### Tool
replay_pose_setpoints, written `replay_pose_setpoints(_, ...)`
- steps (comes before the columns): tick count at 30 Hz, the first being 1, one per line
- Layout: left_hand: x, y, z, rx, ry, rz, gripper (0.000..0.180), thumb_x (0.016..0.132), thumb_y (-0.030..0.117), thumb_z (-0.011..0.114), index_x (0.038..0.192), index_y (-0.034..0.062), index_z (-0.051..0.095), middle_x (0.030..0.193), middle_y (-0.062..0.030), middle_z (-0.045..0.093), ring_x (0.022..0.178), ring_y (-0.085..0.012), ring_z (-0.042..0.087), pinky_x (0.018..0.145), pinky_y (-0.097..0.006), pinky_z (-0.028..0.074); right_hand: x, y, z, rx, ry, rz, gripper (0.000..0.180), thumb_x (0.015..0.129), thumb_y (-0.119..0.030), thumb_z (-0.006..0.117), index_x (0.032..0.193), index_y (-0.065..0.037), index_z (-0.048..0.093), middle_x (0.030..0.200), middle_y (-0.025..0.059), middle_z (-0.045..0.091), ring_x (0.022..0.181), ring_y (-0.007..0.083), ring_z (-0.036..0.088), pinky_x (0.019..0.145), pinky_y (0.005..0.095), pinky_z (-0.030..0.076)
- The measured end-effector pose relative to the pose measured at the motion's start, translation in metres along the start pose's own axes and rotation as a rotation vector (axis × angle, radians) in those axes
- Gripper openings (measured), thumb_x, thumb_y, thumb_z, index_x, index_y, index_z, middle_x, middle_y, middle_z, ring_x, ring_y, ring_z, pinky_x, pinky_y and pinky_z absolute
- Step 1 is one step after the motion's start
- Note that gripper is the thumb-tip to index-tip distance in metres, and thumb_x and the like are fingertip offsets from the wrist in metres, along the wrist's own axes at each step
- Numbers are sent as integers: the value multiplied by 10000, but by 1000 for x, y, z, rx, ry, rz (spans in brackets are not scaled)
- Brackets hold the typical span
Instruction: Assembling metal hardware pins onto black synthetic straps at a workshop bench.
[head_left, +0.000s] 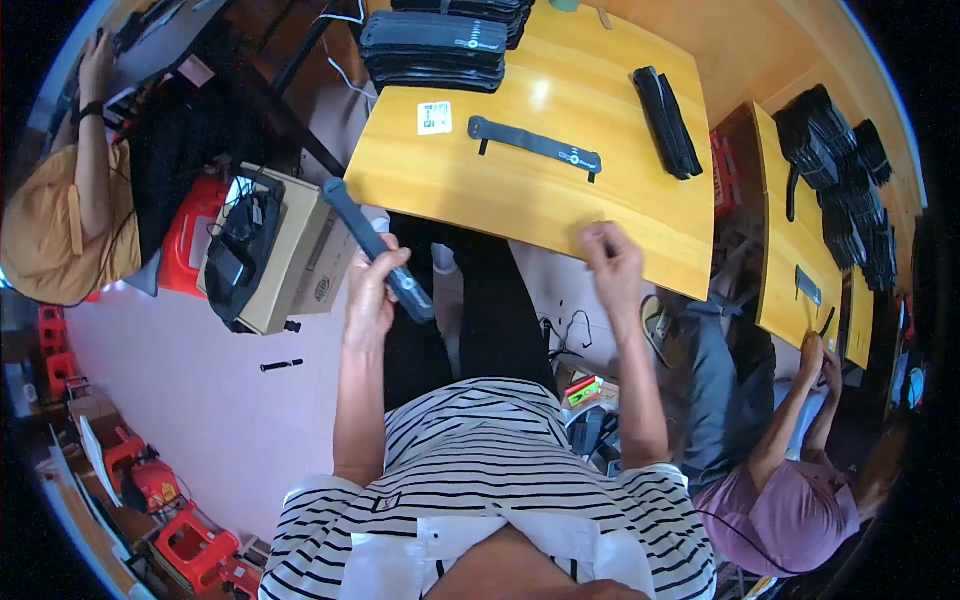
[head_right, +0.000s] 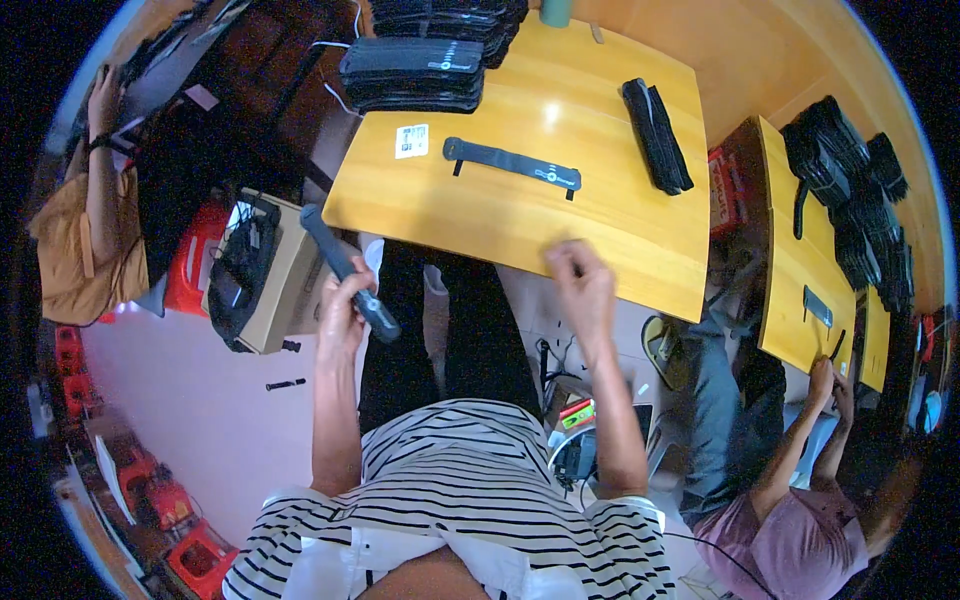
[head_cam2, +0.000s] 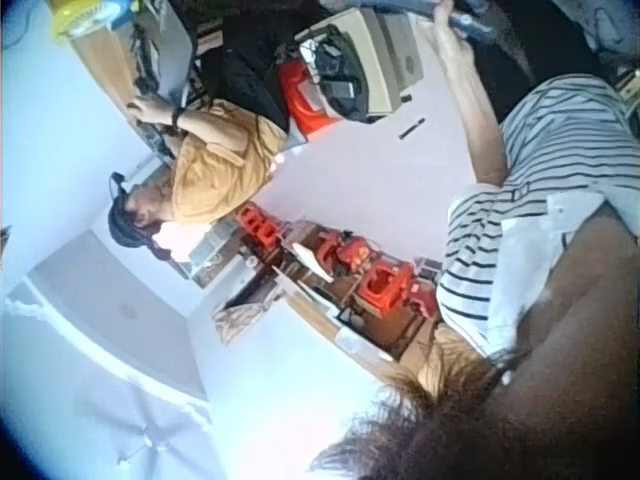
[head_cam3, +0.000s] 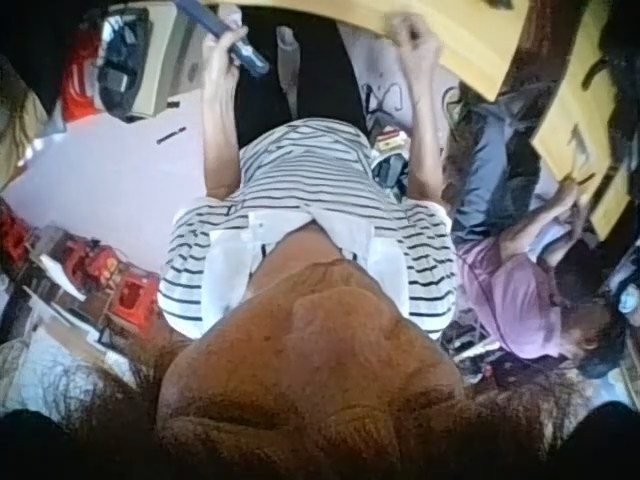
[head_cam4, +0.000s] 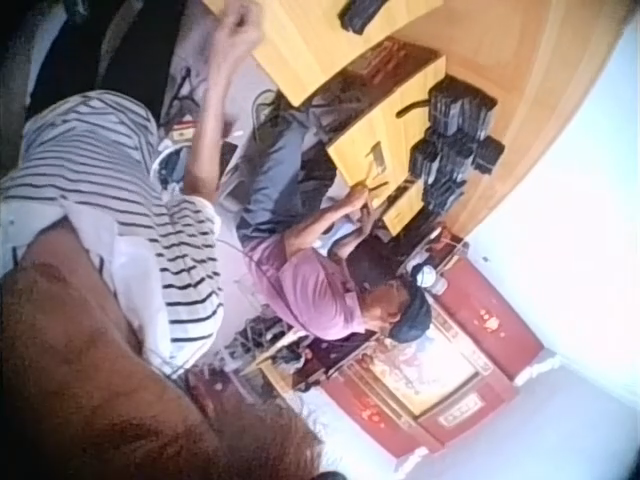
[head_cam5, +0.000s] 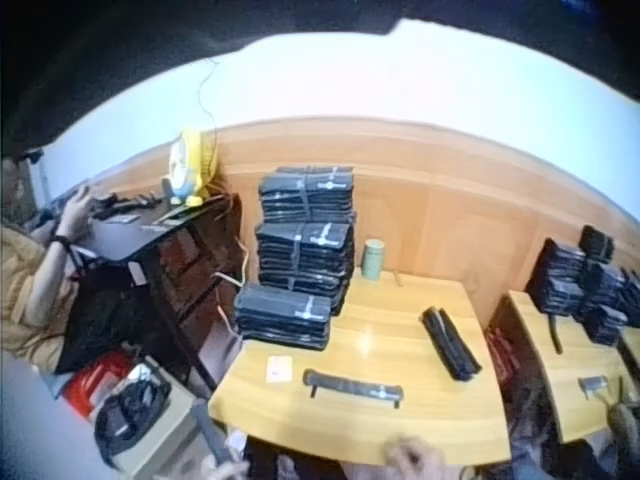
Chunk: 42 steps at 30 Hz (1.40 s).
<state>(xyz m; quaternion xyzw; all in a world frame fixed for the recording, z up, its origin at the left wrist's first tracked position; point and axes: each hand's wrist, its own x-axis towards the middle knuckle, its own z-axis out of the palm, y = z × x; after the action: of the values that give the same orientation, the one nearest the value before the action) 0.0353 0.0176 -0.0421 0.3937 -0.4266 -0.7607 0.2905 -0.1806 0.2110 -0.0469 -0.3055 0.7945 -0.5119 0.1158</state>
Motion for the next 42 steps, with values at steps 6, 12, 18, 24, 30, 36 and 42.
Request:
replay_pose_setpoints(6, -20, -16, 36, -6, -123, -67, 148, 738, 78, 628, 800, 93, 494, 627, 23, 495, 433, -44, 421, 349, -172, 265, -56, -50, 64, 411, -574, 179, 288, 811, -159, 606, 1055, -31, 523, 727, 34, 571, 690, 78, 534, 565, 226, 403)
replay_pose_setpoints(12, -25, -12, 43, -171, -345, -135, 169, 856, 193, 570, 948, 51, 567, 717, 10, 549, 598, -50, 509, 526, -170, 390, -53, -68, 62, 804, -470, 542, 168, 811, -73, 583, 965, -49, 519, 699, -18, 516, 482, 29, 414, 399, 172, 285)
replay_pose_setpoints(18, -29, -15, 48, -186, -289, -68, 176, 866, 157, 544, 973, 18, 560, 852, -66, 622, 759, -123, 609, 693, -246, 488, -41, -77, 63, 757, -331, 420, 118, 891, -178, 493, 918, -68, 525, 639, -44, 427, 423, 21, 349, 356, 164, 223)
replay_pose_setpoints(24, -24, -6, 39, -176, -197, -1, 175, 856, 153, 562, 984, 34, 561, 893, -116, 635, 776, -138, 632, 628, -233, 530, -45, -83, 46, 605, -401, 271, 308, 929, -235, 380, 1134, -56, 524, 615, -15, 455, 442, 33, 364, 395, 157, 258)
replay_pose_setpoints(30, -28, -7, 46, -191, -165, 58, 166, 845, 116, 572, 981, 23, 559, 893, -120, 634, 786, -155, 635, 645, -240, 538, -54, -88, 48, 276, -477, 52, 370, 878, -93, 409, 1244, -111, 452, 577, 40, 482, 488, 110, 472, 480, 255, 391)
replay_pose_setpoints(36, -30, -8, 47, -131, -144, 111, 164, 843, 94, 567, 989, 19, 555, 900, -125, 631, 789, -157, 634, 633, -233, 538, -53, -91, 42, 173, -512, 67, 400, 872, -65, 407, 1272, -67, 428, 607, 12, 466, 582, 91, 469, 598, 216, 390)
replay_pose_setpoints(42, -30, -8, 48, -118, -154, 121, 179, 846, 102, 565, 1003, 17, 549, 910, -132, 629, 785, -154, 633, 626, -229, 535, -53, -87, 40, 235, -532, 94, 415, 877, -55, 395, 1292, -72, 414, 611, 8, 470, 577, 83, 468, 584, 211, 389)
